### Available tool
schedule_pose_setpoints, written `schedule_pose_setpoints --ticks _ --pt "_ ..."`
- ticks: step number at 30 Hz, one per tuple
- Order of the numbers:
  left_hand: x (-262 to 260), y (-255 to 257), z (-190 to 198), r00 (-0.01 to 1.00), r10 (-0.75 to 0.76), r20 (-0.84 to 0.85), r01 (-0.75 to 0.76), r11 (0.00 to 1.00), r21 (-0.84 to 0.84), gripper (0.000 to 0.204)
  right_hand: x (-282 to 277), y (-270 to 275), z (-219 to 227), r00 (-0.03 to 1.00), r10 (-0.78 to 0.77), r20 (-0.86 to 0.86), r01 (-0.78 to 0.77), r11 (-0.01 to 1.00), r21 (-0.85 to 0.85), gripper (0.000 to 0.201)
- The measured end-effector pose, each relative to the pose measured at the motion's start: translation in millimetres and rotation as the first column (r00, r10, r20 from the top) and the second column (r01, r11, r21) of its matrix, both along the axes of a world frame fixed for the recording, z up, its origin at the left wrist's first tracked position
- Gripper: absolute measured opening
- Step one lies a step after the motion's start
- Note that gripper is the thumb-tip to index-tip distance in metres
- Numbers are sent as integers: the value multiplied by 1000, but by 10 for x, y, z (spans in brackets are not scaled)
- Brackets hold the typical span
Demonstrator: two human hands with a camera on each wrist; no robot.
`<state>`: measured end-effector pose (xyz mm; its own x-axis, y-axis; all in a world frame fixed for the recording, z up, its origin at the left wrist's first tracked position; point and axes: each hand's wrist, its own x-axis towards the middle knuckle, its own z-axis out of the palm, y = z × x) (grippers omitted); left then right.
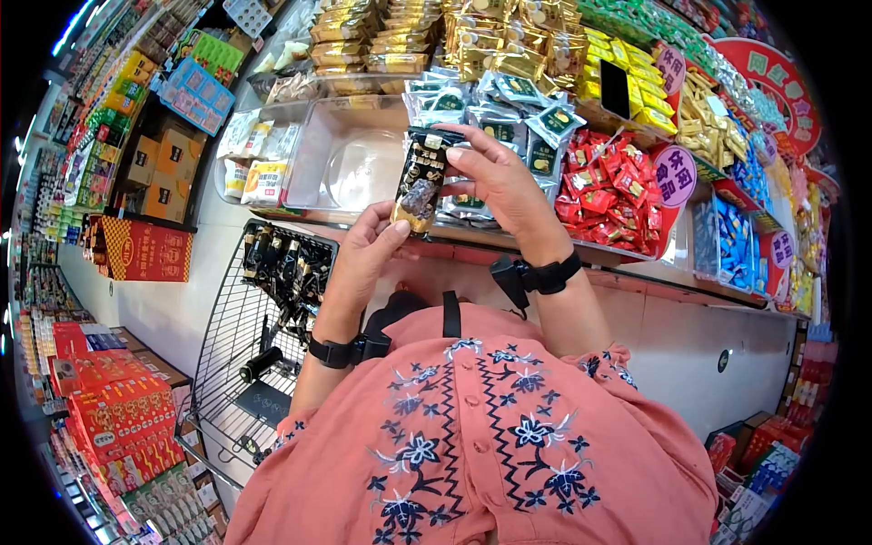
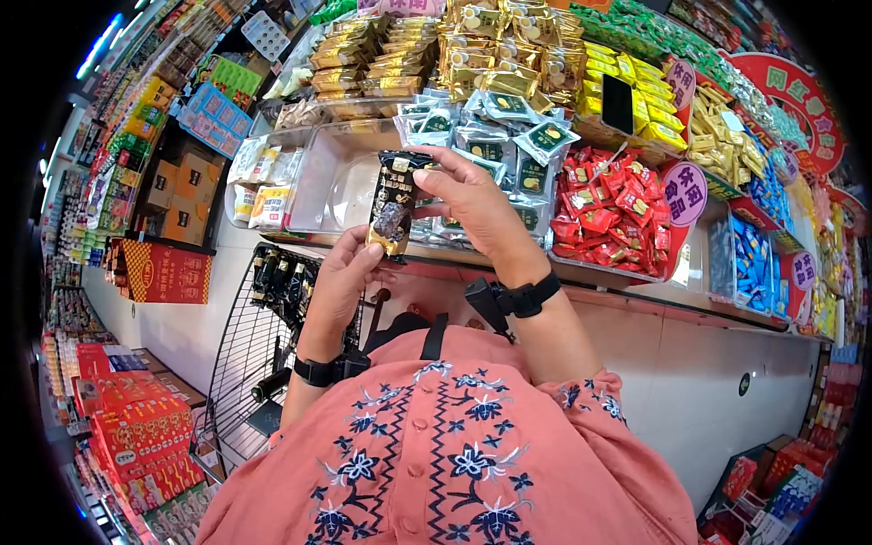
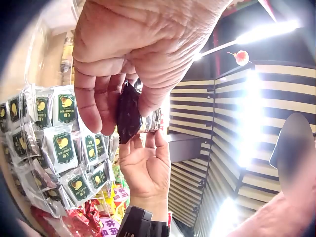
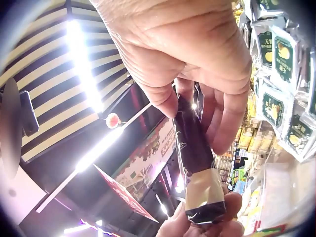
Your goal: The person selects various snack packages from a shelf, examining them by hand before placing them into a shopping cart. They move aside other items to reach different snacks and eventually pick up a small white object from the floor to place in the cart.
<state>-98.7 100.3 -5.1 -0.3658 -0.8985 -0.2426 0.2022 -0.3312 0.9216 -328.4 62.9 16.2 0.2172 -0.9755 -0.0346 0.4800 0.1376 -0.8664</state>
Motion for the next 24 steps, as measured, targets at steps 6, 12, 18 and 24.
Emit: schedule_pose_setpoints --ticks 6,12,18,24 --pt "35 73 -64 1000 1 -28 -1 1000 5 35 11 6 -23 999 29 -27 -30 999 -14 38" --pt "55 148 -5 1000 19 -7 -19 1000 -3 33 51 -2 -29 998 64 -19 -63 998 4 36" --pt "85 202 36 999 37 9 -37 999 -5 34 105 -16 -43 997 76 -13 -75 996 40 36" --pt "121 254 52 998 64 6 -64 998 16 36 155 -33 -121 997 82 -9 -81 994 68 37"
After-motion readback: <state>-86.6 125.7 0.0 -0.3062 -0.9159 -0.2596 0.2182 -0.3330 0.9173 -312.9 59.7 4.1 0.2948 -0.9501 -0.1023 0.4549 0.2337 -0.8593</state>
